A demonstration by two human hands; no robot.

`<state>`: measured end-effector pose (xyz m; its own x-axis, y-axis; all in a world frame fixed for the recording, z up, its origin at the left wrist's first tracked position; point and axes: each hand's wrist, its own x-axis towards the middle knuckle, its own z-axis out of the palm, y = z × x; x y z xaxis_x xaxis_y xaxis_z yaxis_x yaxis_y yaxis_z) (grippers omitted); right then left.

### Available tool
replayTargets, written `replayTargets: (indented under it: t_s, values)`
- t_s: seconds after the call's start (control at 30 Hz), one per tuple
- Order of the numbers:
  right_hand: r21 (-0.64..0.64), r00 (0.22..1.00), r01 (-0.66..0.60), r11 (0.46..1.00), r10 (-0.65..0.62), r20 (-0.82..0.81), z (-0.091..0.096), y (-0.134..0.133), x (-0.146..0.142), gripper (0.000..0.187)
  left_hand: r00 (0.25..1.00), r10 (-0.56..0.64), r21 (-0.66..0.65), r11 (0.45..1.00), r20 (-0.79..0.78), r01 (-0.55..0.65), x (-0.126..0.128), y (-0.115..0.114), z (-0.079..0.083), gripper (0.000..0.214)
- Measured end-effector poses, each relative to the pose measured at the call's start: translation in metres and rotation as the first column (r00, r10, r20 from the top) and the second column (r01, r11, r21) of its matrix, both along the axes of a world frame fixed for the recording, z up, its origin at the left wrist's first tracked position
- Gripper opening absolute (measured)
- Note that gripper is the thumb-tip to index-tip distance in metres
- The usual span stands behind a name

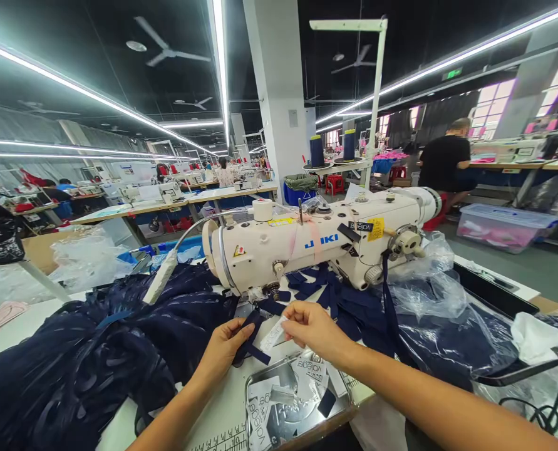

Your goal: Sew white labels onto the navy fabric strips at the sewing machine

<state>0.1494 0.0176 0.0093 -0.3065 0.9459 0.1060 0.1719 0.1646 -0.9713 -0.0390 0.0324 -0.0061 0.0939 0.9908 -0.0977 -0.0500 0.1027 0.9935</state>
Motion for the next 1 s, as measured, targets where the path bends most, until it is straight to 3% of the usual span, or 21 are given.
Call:
replayTargets:
  t_s: [0.07, 0.17, 0.33, 0.5, 0.63, 0.8, 1.0]
  values:
    - [-0.038, 0.988, 0.022, 0.999, -0.027, -0.154, -0.002, 0.004, -0.015, 0.016, 1.000, -0.012, 0.010, 1.000, 0.001, 0.012, 0.000, -0.001, 0.001, 0.038]
    - [0.059, 0.975, 0.091, 0.994, -0.077, -0.206, -0.009, 0.013, -0.035, 0.015, 1.000, -0.020, 0.009, 1.000, -0.013, 0.021, 0.000, -0.003, 0.002, 0.038]
    - [0.022, 0.983, 0.054, 0.998, -0.050, -0.177, -0.017, 0.030, -0.049, 0.013, 0.998, -0.037, 0.004, 0.999, -0.048, 0.038, 0.000, -0.005, 0.005, 0.040]
    - [0.112, 0.990, 0.101, 0.989, -0.089, -0.105, -0.021, 0.035, -0.051, 0.010, 0.997, -0.065, 0.025, 0.998, -0.041, 0.066, -0.002, -0.004, 0.003, 0.042]
    - [0.145, 0.992, 0.113, 0.983, -0.103, -0.074, -0.024, 0.032, -0.052, 0.007, 0.997, -0.021, -0.015, 1.000, -0.071, 0.020, -0.002, -0.003, 0.001, 0.039]
    - [-0.011, 0.972, 0.123, 0.992, -0.122, -0.199, -0.024, 0.030, -0.052, 0.013, 1.000, -0.015, -0.078, 0.997, -0.020, 0.014, -0.002, -0.004, 0.002, 0.035]
    - [-0.178, 0.964, 0.024, 0.984, -0.071, -0.258, -0.015, 0.027, -0.046, 0.019, 1.000, -0.013, -0.076, 0.997, -0.010, 0.012, -0.001, -0.003, 0.006, 0.031]
